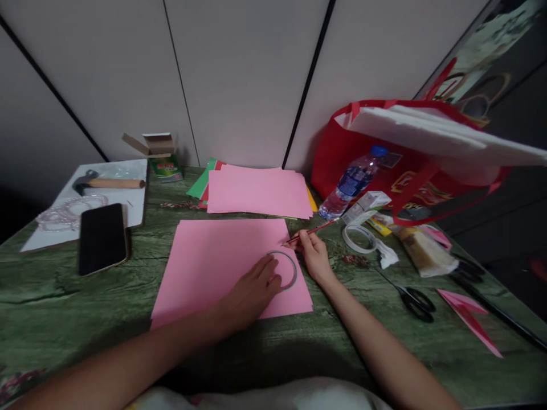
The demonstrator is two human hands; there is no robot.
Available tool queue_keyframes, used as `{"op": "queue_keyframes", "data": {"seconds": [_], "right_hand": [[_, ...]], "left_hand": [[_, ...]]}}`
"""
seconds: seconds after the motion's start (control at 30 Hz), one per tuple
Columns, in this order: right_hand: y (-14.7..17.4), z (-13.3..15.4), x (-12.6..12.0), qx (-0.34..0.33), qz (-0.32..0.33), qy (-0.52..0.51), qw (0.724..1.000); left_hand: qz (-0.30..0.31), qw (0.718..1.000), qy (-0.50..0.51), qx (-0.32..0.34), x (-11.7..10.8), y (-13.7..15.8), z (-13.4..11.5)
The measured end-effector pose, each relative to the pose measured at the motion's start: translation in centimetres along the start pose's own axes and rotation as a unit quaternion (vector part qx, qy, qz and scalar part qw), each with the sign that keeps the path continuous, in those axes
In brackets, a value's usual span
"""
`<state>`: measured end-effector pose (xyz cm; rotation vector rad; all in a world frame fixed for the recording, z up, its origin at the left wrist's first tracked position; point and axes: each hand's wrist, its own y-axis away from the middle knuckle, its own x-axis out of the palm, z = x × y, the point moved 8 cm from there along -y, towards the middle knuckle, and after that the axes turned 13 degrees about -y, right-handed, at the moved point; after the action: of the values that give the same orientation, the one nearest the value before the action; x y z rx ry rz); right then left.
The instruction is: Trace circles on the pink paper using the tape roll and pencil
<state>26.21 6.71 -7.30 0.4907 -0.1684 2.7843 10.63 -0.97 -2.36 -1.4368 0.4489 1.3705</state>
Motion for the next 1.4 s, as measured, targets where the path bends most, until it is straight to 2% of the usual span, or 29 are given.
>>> {"op": "queue_keyframes", "data": {"seconds": [0.2, 0.3, 0.4, 0.57, 0.8, 0.9, 1.03, 1.4], "right_hand": [[0.0, 0.3, 0.6, 0.003, 0.010, -0.001, 1.000], [-0.4, 0.4, 1.1, 0.008, 0.024, 0.011, 1.000], [-0.9, 0.4, 2.3, 0.017, 0.066, 0.062, 0.996], [-1.3, 0.7, 5.4, -0.010, 0.171, 0.197, 0.965], [-0.7, 1.1, 8.2, -0.061, 0.247, 0.303, 0.918], [-0.5, 1.1, 8.6, -0.086, 0.258, 0.351, 0.896], [-0.2, 1.0, 9.0, -0.087, 0.276, 0.378, 0.880], [-0.9, 1.1, 8.2, -0.090, 0.262, 0.390, 0.878]], "left_hand": [[0.031, 0.996, 0.024, 0.076, 0.5, -1.3, -1.3], [0.034, 0.996, 0.034, 0.082, 1.2, -1.1, -1.1], [0.036, 0.996, 0.046, 0.071, 1.7, -0.9, -0.8], [0.038, 0.996, 0.056, 0.061, 1.7, -0.7, -0.7], [0.063, 0.995, 0.045, 0.064, 2.0, -0.7, -0.8], [0.080, 0.993, 0.048, 0.067, 2.3, -0.7, -0.9], [0.081, 0.993, 0.052, 0.072, 2.4, -0.7, -0.9], [0.071, 0.993, 0.037, 0.089, 1.8, -0.7, -0.9]]}}
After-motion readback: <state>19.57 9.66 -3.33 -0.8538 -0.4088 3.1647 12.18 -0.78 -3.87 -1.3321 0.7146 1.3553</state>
